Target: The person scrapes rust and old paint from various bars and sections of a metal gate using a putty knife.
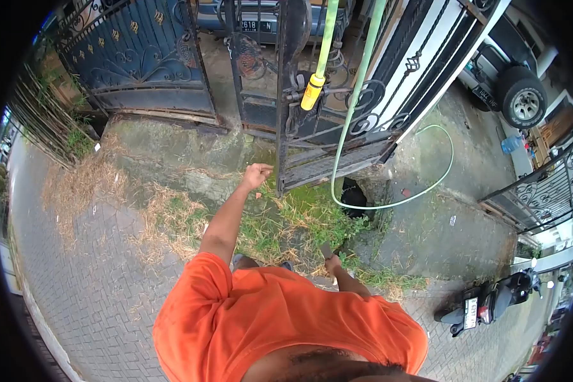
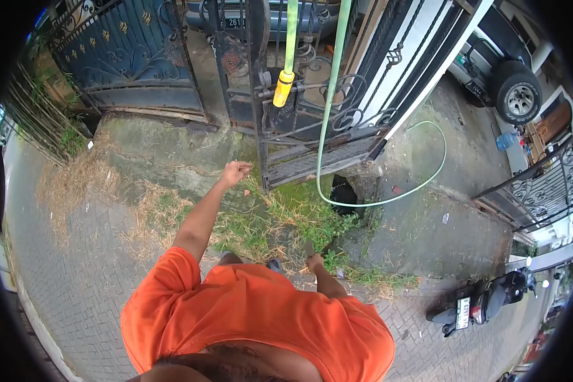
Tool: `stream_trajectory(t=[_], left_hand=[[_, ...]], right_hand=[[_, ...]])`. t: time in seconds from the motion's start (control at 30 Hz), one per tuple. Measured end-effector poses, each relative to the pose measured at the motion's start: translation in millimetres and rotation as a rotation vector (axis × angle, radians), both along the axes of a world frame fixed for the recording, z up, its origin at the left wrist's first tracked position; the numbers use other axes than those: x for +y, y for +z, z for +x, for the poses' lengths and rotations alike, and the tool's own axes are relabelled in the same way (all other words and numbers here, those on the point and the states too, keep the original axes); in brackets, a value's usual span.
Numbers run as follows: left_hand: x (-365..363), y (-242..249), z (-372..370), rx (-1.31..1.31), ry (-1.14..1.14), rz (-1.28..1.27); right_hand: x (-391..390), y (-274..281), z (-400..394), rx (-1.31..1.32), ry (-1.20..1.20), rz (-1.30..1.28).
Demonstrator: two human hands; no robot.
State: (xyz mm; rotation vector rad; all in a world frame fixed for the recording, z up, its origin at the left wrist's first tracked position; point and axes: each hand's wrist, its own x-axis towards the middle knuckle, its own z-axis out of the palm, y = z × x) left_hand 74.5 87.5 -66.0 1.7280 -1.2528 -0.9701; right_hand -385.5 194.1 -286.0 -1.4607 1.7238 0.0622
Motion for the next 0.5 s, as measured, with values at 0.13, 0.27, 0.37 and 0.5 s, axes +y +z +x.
stream_trajectory(t=[0.13,0.27,0.37,0.5], left_hand=[[177,-113,18,0.184,0.41,0.394],[392,-207,24,0.106,0.584,0.878],[528,-267,15,0.379,0.723,1.01],[591,-279,7,0.499,0.691,1.015]], right_hand=[[39,-18,-20,0.209,0.049,0.177],[44,13,-2,0.291,0.107,0.156],[85,33,-16,0.333,0.157,0.145],[135,51,-18,0.373,0.29,0.133]])
